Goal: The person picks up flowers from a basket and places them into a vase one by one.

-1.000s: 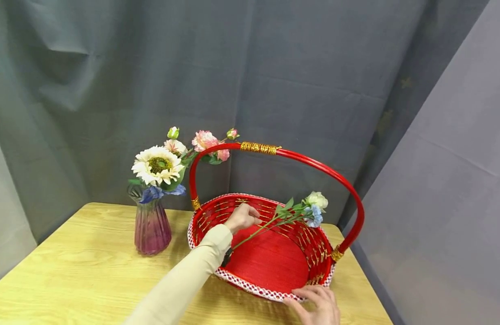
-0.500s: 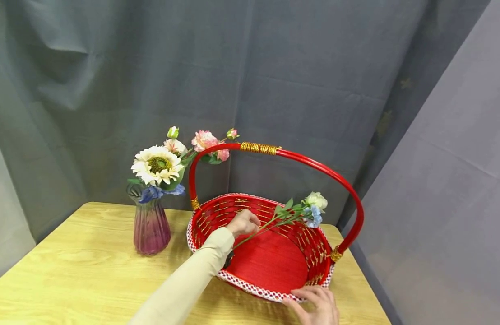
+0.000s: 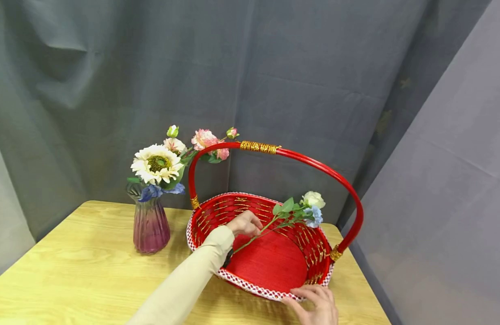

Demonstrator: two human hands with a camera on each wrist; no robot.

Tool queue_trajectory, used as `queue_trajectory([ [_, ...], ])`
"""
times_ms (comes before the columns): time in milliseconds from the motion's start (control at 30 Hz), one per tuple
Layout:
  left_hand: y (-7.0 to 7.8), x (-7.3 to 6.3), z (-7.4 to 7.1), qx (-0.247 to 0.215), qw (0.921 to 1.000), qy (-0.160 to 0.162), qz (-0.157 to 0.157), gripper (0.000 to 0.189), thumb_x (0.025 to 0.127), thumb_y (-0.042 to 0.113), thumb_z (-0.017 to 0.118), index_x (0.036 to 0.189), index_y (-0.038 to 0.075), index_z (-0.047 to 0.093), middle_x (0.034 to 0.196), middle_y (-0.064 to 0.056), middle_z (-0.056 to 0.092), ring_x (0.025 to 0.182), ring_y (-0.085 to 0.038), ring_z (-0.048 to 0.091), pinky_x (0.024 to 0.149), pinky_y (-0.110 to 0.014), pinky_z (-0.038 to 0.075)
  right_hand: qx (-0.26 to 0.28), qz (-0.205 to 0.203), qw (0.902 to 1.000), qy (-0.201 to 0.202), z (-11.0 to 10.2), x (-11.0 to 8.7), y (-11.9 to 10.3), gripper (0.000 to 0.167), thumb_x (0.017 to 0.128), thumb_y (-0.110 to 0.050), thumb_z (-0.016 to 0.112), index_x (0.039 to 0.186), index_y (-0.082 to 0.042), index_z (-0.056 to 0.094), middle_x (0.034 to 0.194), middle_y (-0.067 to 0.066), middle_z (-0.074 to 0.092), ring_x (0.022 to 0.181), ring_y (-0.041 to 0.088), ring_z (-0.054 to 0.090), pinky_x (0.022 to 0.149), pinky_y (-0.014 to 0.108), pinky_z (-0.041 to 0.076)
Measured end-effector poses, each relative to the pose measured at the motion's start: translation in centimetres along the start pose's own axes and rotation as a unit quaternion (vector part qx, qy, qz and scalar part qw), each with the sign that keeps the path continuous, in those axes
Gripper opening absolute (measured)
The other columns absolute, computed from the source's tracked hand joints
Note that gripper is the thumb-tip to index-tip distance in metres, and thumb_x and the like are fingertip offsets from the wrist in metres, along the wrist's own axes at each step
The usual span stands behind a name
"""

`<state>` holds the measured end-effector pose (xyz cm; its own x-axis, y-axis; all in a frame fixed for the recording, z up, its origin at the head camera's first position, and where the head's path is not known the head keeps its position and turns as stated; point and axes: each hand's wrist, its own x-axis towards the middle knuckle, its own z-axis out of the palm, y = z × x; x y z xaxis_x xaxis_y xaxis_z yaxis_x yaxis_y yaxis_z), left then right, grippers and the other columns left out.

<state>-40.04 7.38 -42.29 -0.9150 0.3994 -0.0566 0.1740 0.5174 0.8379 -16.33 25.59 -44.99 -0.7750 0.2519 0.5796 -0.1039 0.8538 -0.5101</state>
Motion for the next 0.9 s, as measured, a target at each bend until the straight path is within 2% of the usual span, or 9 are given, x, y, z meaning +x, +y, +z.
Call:
queue_trajectory([
  [67, 0.0, 0.0, -0.2, 0.017, 0.9998, -0.008, 0.009, 0.022, 0.079, -0.008, 0.065, 0.100, -0.008, 0.072, 0.092, -0.012, 0.070, 0.067, -0.014, 0.052, 0.059, -0.020, 0.046, -0.001, 0.002, 1.0000, 0.005, 0.1, 0.0, 0.0, 0.026, 0.053, -0.025, 0.096, 0.070, -0.027, 0.076, 0.079, -0.013, 0.066, 0.083, 0.002, 0.050, 0.069, 0.032, 0.049],
  [167, 0.0, 0.0, -0.4, 0.037, 0.9991, 0.007, 0.019, 0.023, 0.078, -0.009, 0.062, 0.098, -0.007, 0.073, 0.096, -0.012, 0.070, 0.076, -0.015, 0.051, 0.062, -0.021, 0.043, 0.000, 0.002, 1.0000, 0.004, 0.2, 0.0, -0.1, 0.027, 0.053, -0.026, 0.096, 0.070, -0.029, 0.076, 0.079, -0.012, 0.066, 0.083, 0.004, 0.051, 0.070, 0.033, 0.049],
  [300, 0.1, -0.1, -0.9, 0.021, 0.9991, 0.027, 0.023, 0.022, 0.078, -0.009, 0.061, 0.097, -0.007, 0.073, 0.098, -0.013, 0.070, 0.081, -0.017, 0.053, 0.068, -0.023, 0.045, 0.003, -0.003, 1.0000, 0.004, 0.2, 0.1, -0.2, 0.027, 0.053, -0.026, 0.096, 0.070, -0.030, 0.075, 0.079, -0.011, 0.067, 0.083, 0.005, 0.052, 0.070, 0.034, 0.049],
  [433, 0.5, -0.5, -1.4, 0.017, 0.9973, 0.057, 0.042, 0.016, 0.083, -0.003, 0.065, 0.096, -0.006, 0.074, 0.094, -0.012, 0.073, 0.079, -0.016, 0.056, 0.071, -0.025, 0.047, 0.008, -0.009, 0.9999, 0.011, 0.2, -0.1, -0.1, 0.028, 0.052, -0.025, 0.096, 0.070, -0.029, 0.076, 0.079, -0.012, 0.066, 0.082, -0.001, 0.049, 0.069, 0.029, 0.047],
  [567, 1.4, -0.9, -2.1, 0.022, 0.9932, 0.093, 0.067, 0.012, 0.088, 0.007, 0.069, 0.094, 0.001, 0.077, 0.089, -0.005, 0.074, 0.077, -0.013, 0.057, 0.071, -0.024, 0.047, 0.017, -0.014, 0.9995, 0.020, 0.2, -0.2, 0.1, 0.028, 0.051, -0.022, 0.096, 0.069, -0.028, 0.076, 0.078, -0.013, 0.066, 0.083, -0.005, 0.047, 0.070, 0.022, 0.043],
  [667, 2.0, -1.3, -2.7, 0.015, 0.9901, 0.106, 0.091, 0.010, 0.089, 0.011, 0.069, 0.090, 0.006, 0.078, 0.084, -0.004, 0.073, 0.072, -0.011, 0.055, 0.066, -0.023, 0.046, 0.016, -0.014, 0.9995, 0.024, 0.2, -0.1, 0.2, 0.029, 0.051, -0.022, 0.096, 0.069, -0.029, 0.076, 0.078, -0.012, 0.066, 0.082, -0.005, 0.046, 0.070, 0.024, 0.044],
  [767, 2.4, -1.5, -3.3, -0.012, 0.9884, 0.100, 0.113, 0.010, 0.090, 0.011, 0.069, 0.089, 0.006, 0.078, 0.082, -0.006, 0.072, 0.068, -0.009, 0.053, 0.064, -0.021, 0.044, 0.008, -0.008, 0.9998, 0.016, 0.2, 0.0, 0.2, 0.028, 0.052, -0.024, 0.096, 0.069, -0.029, 0.075, 0.078, -0.012, 0.066, 0.082, -0.001, 0.049, 0.069, 0.029, 0.047],
  [900, 2.6, -1.9, -4.1, -0.109, 0.9865, 0.047, 0.113, 0.012, 0.090, 0.006, 0.068, 0.096, -0.002, 0.076, 0.087, -0.010, 0.072, 0.072, -0.011, 0.059, 0.069, -0.024, 0.052, -0.008, 0.019, 0.9998, -0.004, 0.1, 0.1, 0.0, 0.027, 0.052, -0.029, 0.096, 0.069, -0.030, 0.075, 0.078, -0.013, 0.065, 0.082, 0.003, 0.051, 0.068, 0.032, 0.049],
])
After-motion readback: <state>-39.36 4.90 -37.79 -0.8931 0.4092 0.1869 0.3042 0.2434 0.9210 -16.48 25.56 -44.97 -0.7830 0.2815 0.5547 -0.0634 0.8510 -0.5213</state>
